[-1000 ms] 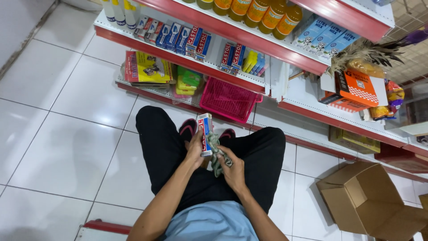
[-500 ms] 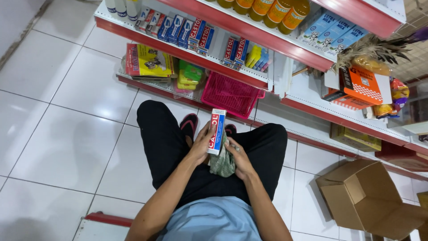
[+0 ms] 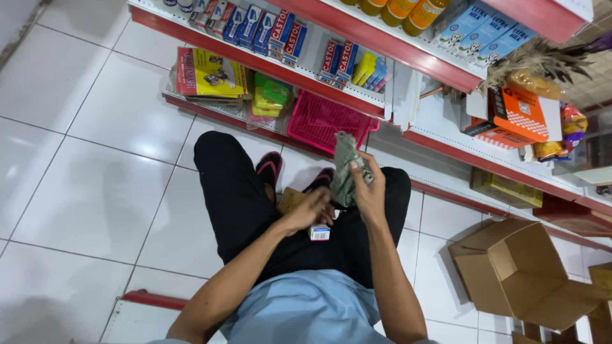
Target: Cleaning grocery shelves and items using a cloth.
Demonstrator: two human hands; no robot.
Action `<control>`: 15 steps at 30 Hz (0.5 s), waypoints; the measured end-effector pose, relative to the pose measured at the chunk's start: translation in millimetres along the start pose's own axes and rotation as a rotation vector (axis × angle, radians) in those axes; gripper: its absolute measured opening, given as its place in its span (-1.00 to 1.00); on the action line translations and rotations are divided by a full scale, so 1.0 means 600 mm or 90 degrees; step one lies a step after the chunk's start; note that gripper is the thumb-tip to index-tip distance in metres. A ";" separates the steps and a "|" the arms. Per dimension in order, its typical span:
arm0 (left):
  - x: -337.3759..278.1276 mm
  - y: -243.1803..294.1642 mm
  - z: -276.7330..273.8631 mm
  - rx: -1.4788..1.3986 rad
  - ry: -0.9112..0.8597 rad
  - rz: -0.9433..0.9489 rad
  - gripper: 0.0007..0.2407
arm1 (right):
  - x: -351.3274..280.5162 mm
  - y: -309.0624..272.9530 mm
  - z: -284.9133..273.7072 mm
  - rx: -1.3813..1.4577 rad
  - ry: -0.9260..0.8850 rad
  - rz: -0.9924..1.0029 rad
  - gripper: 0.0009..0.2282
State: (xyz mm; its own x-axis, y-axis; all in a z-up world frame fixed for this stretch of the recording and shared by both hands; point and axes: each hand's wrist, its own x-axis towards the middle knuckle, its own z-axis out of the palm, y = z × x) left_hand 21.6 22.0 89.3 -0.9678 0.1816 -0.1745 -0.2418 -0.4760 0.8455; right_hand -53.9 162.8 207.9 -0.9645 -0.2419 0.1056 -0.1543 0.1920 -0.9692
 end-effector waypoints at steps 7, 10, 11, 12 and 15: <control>0.027 -0.116 -0.062 0.238 -0.076 -0.034 -0.76 | -0.022 0.043 0.013 0.056 -0.071 0.160 -0.76; -0.001 -0.086 -0.081 0.491 -0.175 0.087 -0.84 | -0.024 0.065 -0.025 0.105 0.001 0.199 -0.76; -0.011 -0.053 -0.081 0.491 -0.180 0.085 -0.84 | -0.024 0.070 -0.039 0.105 0.006 0.201 -0.76; -0.020 -0.020 -0.081 0.527 -0.241 0.063 -0.80 | -0.024 0.074 -0.053 0.110 0.032 0.202 -0.76; -0.042 0.017 -0.083 0.586 -0.344 0.109 -0.63 | -0.043 0.080 -0.081 0.130 0.075 0.220 -0.76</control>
State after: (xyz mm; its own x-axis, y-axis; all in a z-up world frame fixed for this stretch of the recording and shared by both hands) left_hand 39.9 -30.4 77.1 -0.7700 0.6370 0.0372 0.2580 0.2575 0.9312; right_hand -47.0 224.2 169.6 -0.9719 -0.0835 -0.2199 0.2165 0.0473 -0.9751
